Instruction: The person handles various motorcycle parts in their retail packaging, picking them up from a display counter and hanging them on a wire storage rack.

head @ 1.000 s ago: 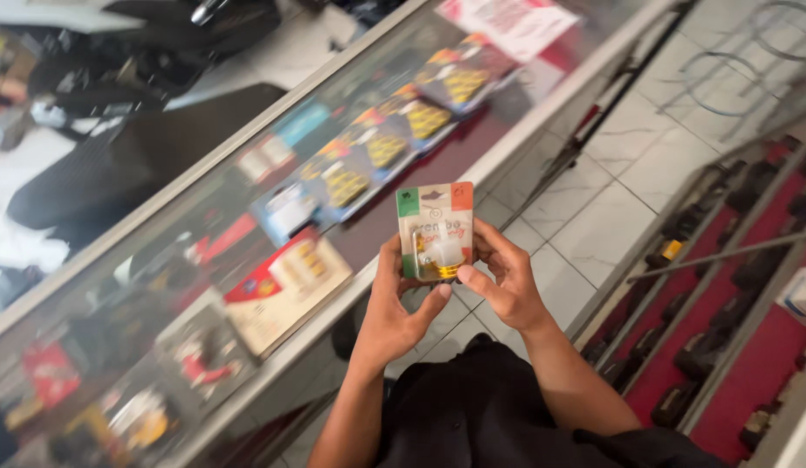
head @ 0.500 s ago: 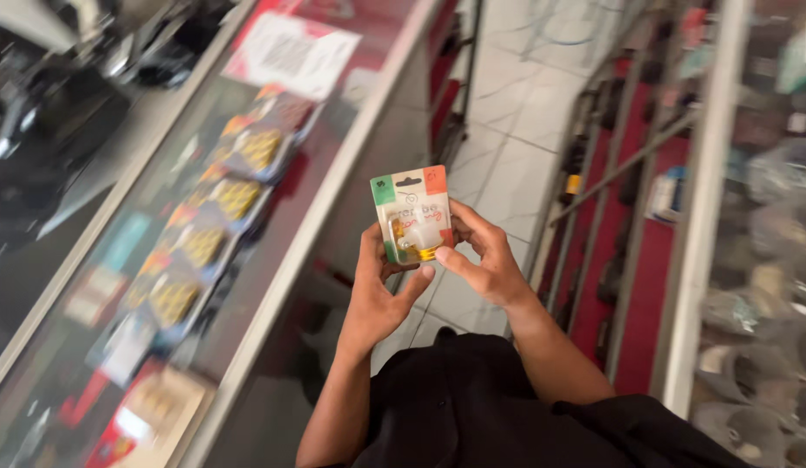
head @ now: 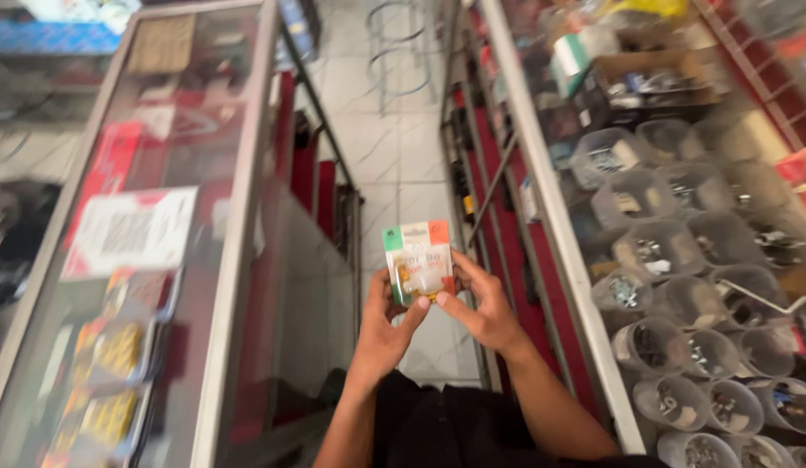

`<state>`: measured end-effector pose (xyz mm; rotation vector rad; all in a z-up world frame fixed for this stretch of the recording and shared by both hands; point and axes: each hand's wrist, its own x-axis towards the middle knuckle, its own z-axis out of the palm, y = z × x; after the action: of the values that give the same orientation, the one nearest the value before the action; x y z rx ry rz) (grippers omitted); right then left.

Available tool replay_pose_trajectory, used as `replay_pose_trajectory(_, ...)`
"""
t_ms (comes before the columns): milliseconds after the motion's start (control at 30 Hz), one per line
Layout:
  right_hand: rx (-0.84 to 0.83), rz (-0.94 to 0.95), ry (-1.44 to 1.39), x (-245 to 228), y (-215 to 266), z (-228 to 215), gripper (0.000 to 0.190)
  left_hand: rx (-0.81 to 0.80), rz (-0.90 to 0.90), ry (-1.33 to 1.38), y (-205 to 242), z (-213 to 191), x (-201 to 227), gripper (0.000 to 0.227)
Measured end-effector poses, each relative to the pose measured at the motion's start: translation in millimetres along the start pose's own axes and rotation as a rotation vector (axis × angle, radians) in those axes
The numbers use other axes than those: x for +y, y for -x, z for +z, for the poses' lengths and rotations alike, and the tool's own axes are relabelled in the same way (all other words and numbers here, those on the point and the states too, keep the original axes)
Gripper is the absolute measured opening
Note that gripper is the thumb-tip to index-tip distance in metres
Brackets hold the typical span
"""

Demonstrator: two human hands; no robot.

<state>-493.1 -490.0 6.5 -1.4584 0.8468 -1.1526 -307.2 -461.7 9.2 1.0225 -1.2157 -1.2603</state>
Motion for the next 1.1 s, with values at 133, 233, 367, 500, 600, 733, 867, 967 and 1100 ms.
replay_pose_trajectory(133,0.08,0.019,0.051,3,-13,-14,0.072,-0.057,-0.064,0.012,-37,5,-12,0.056)
replay_pose_trajectory(233,0.134,0.08,0.128,4,-30,-21,0.073,-0.118,-0.078,0.047,-67,1,-19,0.057)
replay_pose_trajectory(367,0.161,0.072,0.122,2,-65,-26,0.074,-0.165,-0.05,0.094,-114,-3,-20,0.058)
replay_pose_trajectory(500,0.186,0.012,0.199,-1,-103,-28,0.073,-0.21,-0.02,0.131,-160,-14,-15,0.058)
replay_pose_trajectory(600,0.23,0.044,0.206,-1,-128,-28,0.074,-0.24,-0.045,0.121,-192,-21,-11,0.058)
replay_pose_trajectory(733,0.275,0.053,0.147,3,-157,-25,0.073,-0.289,-0.037,0.141,-230,-32,-9,0.058)
replay_pose_trajectory(867,0.308,0.044,0.178,9,-185,-26,0.073,-0.293,-0.027,0.143,-257,-42,-11,0.058)
replay_pose_trajectory(967,0.331,0.052,0.172,15,-196,-24,0.073,-0.311,-0.008,0.152,-273,-48,-13,0.06)
replay_pose_trajectory(1100,0.359,0.069,0.131,22,-210,-27,0.076,-0.332,-0.001,0.137,-290,-53,-12,0.072)
